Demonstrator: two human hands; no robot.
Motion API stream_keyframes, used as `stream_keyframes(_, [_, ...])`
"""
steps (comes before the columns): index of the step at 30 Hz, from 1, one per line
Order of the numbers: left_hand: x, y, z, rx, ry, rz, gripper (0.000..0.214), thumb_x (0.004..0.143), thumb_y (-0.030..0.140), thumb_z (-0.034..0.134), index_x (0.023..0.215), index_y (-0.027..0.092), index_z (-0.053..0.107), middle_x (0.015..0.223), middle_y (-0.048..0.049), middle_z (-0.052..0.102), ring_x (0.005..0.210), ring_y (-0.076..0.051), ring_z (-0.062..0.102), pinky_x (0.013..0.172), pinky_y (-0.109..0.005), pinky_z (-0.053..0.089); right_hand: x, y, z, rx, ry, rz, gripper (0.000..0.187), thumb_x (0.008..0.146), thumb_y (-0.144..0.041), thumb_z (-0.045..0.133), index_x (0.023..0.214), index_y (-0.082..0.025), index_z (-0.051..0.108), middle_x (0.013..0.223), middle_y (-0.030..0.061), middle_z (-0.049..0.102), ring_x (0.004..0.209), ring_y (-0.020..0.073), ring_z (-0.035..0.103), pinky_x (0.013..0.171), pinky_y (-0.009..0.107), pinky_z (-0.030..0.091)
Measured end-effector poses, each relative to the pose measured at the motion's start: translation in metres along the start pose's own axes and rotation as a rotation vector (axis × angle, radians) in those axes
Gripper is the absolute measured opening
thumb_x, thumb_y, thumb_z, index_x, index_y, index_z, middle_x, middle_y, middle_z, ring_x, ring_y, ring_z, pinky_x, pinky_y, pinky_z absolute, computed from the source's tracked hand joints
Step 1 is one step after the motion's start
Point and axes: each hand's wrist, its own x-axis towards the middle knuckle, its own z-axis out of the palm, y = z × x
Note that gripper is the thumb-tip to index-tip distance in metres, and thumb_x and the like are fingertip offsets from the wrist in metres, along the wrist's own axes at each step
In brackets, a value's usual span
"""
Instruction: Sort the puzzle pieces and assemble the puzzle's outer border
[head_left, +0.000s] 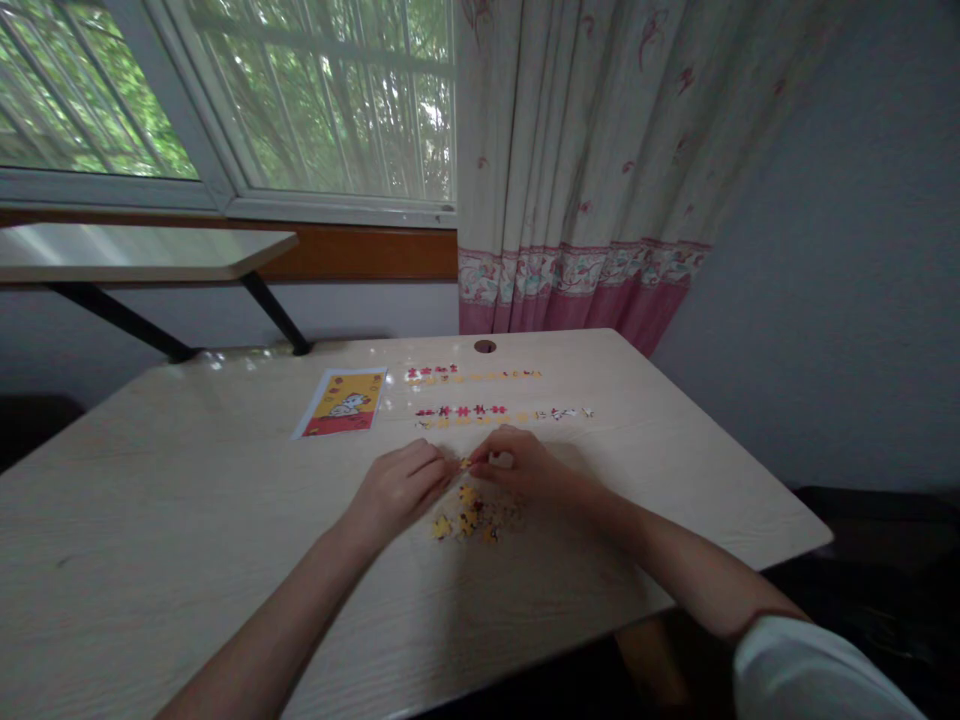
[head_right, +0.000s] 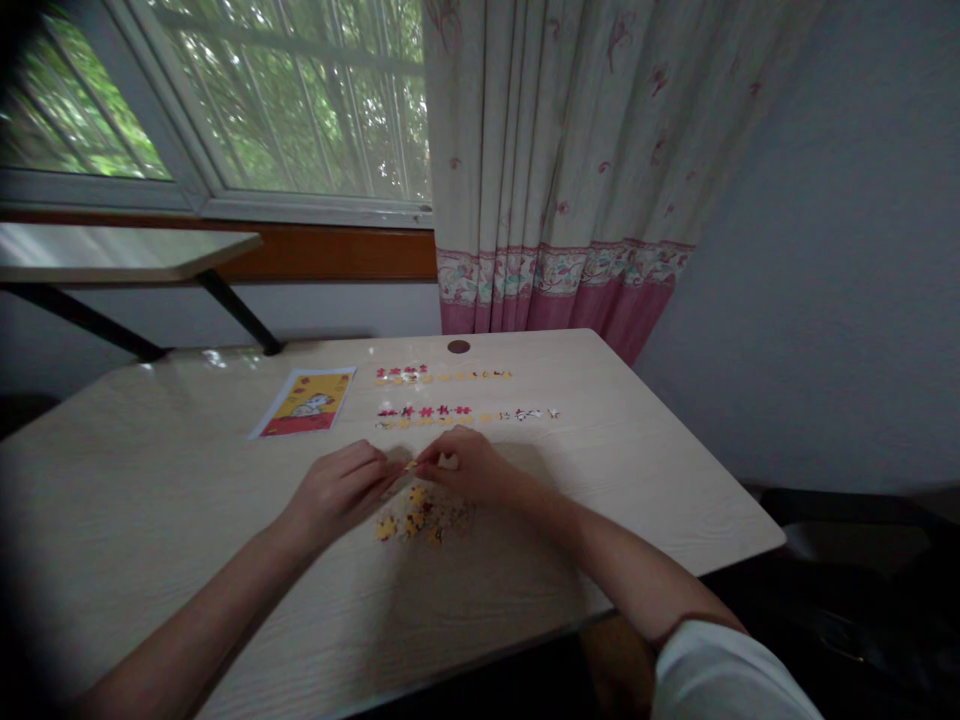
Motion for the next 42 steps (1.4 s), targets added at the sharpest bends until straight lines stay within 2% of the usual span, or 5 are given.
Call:
stream_keyframes(9, [-0.002,0.004,-0.002,0.287,0.049,0.229,0.018,0.091,0.017,0.043,0.091,0.017,0.061,0.068,-0.0036,0.062,0.058,-0.014,0.049,0.049,-0.024,0.034,0.003,-0.007,-0.001,0.052,0.104,-0.053,0.011,0.078,-0.027,0.063,0.072,-0.018,0.065,0.067,0.0002,0.065,0.063,0.0099,0.056,0.062,0.022,0.044])
stream_keyframes(16, [-0.001,-0.015,-0.008,0.150,-0.093,-0.106,0.021,0.090,0.030,0.045,0.093,0.017,0.061,0.081,-0.0057,0.062,0.073,-0.016,0.057,0.063,-0.025,0.043,0.005,0.016,-0.022,-0.313,0.326,-0.288,0.015,0.085,-0.029,0.054,0.079,-0.021,0.065,0.073,0.0019,0.066,0.073,0.0143,0.056,0.070,0.030,0.037])
stream_keyframes(28, [-0.003,-0.025,-0.007,0.111,-0.407,-0.243,0.029,0.090,0.037,0.037,0.089,0.019,0.060,0.086,-0.0056,0.064,0.078,-0.019,0.059,0.067,-0.028,0.044,0.007,0.041,-0.041,-0.549,0.466,-0.374,0.014,0.085,-0.028,0.056,0.082,-0.020,0.067,0.071,0.0009,0.064,0.069,0.0127,0.053,0.069,0.028,0.034])
stream_keyframes(34, [-0.002,-0.029,-0.012,0.125,-0.434,-0.274,0.032,0.089,0.040,0.037,0.085,0.018,0.059,0.078,-0.0050,0.062,0.072,-0.018,0.058,0.062,-0.027,0.041,0.013,0.060,-0.063,-0.522,0.400,-0.197,0.017,0.085,-0.031,0.055,0.082,-0.019,0.068,0.077,0.0041,0.066,0.076,0.0156,0.055,0.073,0.029,0.035])
stream_keyframes(42, [-0.003,-0.030,-0.011,0.149,-0.466,-0.284,0.032,0.089,0.038,0.036,0.078,0.017,0.058,0.075,-0.0048,0.061,0.069,-0.018,0.057,0.060,-0.026,0.039,0.016,0.150,-0.109,-0.395,0.247,0.319,0.023,0.082,-0.031,0.052,0.084,-0.014,0.068,0.071,0.0046,0.066,0.061,0.0136,0.054,0.056,0.022,0.037])
